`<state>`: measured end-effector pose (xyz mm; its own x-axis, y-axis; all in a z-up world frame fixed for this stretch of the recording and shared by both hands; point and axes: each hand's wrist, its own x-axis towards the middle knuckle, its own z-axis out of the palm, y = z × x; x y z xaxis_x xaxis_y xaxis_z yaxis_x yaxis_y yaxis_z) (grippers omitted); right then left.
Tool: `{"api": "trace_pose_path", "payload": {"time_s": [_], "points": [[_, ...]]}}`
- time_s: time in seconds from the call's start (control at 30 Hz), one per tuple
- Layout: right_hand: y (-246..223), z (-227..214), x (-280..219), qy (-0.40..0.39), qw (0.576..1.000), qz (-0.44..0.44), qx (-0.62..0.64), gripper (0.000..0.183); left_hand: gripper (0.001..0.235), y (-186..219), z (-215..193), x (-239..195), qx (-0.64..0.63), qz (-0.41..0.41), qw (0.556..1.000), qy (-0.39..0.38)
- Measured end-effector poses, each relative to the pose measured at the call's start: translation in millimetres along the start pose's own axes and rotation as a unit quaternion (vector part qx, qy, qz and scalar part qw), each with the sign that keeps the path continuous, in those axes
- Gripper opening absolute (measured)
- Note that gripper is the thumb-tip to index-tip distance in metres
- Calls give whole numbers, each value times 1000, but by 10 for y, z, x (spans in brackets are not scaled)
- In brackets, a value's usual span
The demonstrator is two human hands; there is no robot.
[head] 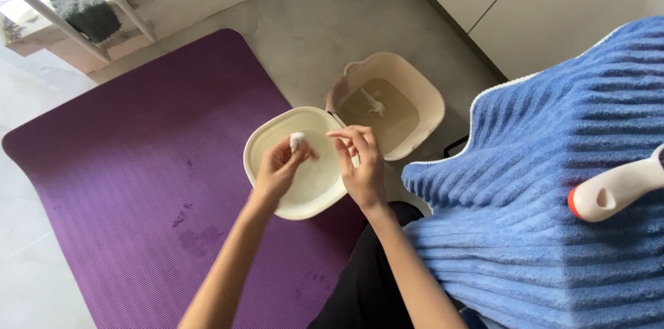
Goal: A person wets a cloth in a bowl of water and proceeds to wipe down and clean a leather handbag.
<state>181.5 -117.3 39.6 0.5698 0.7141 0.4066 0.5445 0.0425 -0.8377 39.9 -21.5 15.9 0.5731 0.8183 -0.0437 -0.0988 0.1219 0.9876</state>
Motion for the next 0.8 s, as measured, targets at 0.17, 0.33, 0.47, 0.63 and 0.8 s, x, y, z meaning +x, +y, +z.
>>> {"api": "trace_pose_path", "payload": {"time_s": [0.17, 0.33, 0.47, 0.63, 0.8], "points": [[342, 32, -54, -104, 931, -293, -191, 34, 21, 3, -407, 33, 52, -146, 970, -186], [386, 193, -167, -149, 875, -380, -261, 51, 23, 26, -590, 98, 62, -227, 936, -262], [264, 183, -174, -171, 867, -398, -247, 45, 32, 461, -490, 51, 172, -206, 906, -326], [352, 157, -169, -155, 836, -439, -291, 30, 34, 551, -489, 64, 197, -187, 885, -379], [377, 120, -102, -144, 835, -448, -284, 29, 32, 560, -441, 12, 175, -127, 888, -406]]}}
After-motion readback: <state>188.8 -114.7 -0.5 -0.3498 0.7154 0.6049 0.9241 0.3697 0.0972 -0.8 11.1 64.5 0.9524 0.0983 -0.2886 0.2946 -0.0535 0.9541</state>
